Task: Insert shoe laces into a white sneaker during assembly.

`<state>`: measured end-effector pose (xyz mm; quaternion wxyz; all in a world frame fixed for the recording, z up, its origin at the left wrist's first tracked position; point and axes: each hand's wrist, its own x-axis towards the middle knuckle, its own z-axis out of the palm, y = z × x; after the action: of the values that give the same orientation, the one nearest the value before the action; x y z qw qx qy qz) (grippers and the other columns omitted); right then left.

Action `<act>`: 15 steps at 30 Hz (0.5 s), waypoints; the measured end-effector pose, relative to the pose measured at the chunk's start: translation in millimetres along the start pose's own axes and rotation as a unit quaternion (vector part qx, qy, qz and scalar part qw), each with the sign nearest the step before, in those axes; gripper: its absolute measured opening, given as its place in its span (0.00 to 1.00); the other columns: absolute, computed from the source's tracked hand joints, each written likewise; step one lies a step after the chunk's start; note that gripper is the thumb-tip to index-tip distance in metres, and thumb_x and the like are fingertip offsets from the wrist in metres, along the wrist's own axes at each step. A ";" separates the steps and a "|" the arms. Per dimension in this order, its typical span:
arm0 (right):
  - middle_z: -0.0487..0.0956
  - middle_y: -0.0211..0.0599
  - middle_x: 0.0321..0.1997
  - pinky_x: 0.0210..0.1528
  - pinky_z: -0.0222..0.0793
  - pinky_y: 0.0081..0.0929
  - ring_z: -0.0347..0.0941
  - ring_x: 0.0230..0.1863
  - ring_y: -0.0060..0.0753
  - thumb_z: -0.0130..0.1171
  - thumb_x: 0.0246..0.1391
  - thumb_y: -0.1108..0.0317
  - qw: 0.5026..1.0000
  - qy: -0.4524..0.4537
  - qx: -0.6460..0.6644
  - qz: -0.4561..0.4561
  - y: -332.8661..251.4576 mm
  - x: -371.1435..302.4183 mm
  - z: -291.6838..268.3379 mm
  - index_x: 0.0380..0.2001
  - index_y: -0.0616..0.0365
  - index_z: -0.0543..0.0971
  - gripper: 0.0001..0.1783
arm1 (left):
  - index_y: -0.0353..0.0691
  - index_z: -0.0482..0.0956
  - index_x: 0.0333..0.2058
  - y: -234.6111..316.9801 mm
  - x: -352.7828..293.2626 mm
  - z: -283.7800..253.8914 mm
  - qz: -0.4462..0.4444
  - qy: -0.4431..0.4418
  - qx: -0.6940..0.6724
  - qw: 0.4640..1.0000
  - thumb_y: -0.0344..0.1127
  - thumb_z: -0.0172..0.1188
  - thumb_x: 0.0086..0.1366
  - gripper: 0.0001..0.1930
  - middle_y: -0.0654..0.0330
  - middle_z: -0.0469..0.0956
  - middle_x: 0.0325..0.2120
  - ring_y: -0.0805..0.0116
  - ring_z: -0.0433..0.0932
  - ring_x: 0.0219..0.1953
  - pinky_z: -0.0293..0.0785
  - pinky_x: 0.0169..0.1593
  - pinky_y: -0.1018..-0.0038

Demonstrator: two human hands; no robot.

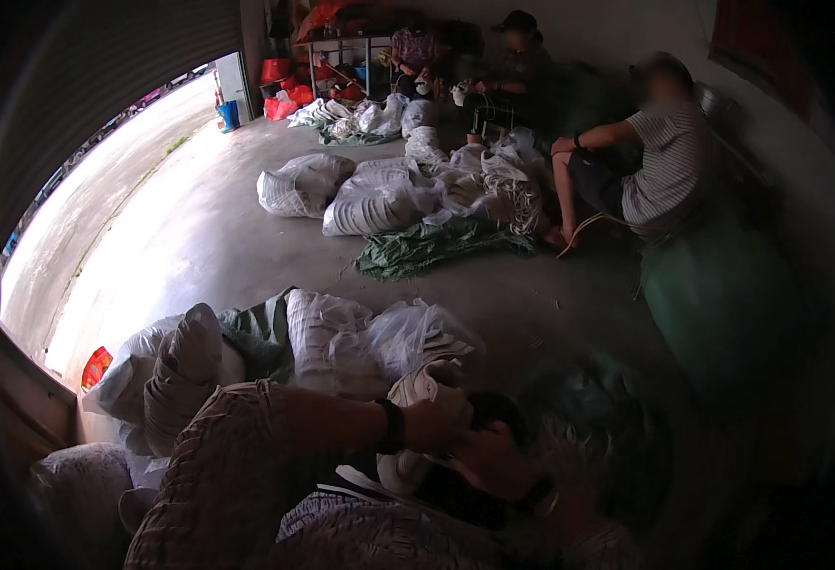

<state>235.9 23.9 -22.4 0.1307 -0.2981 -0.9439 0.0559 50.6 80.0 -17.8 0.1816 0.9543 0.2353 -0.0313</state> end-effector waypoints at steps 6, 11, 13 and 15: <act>0.75 0.28 0.37 0.39 0.59 0.37 0.72 0.36 0.29 0.58 0.44 0.65 1.000 0.027 0.006 -0.003 0.6 0.1 -0.4 0.40 0.45 0.75 0.16 | 0.38 0.73 0.35 -20.6 -9.3 19.6 -0.008 0.133 -0.041 0.990 0.44 0.55 0.58 0.15 0.51 0.77 0.30 0.53 0.79 0.30 0.76 0.30 0.60; 0.74 0.37 0.23 0.18 0.66 0.37 0.71 0.20 0.37 0.51 0.49 0.68 0.997 -0.001 0.038 -0.069 -6.0 15.7 1.8 0.36 0.56 0.72 0.10 | 0.35 0.73 0.38 -37.0 -42.2 37.9 -0.127 0.346 -0.642 0.672 0.28 0.50 0.64 0.06 0.62 0.75 0.33 0.75 0.75 0.39 0.73 0.41 0.75; 0.74 0.38 0.22 0.20 0.67 0.37 0.72 0.20 0.38 0.52 0.49 0.68 0.997 0.002 0.072 -0.025 -16.7 18.9 11.5 0.36 0.57 0.72 0.10 | 0.36 0.73 0.37 -18.2 -48.1 19.3 -0.180 0.360 -0.469 0.787 0.33 0.53 0.63 0.07 0.60 0.76 0.32 0.69 0.77 0.36 0.72 0.39 0.73; 0.73 0.42 0.21 0.22 0.69 0.37 0.73 0.22 0.43 0.52 0.47 0.69 0.994 0.050 0.100 0.009 -23.3 27.0 25.5 0.35 0.58 0.73 0.10 | 0.37 0.70 0.38 2.2 -57.7 -4.6 -0.089 0.374 -0.365 0.848 0.29 0.53 0.60 0.07 0.56 0.74 0.30 0.58 0.77 0.35 0.72 0.38 0.70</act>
<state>194.7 19.8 -36.8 0.2060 -0.2948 -0.9231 0.1361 0.3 54.6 -4.4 0.4115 0.7338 0.3642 0.3995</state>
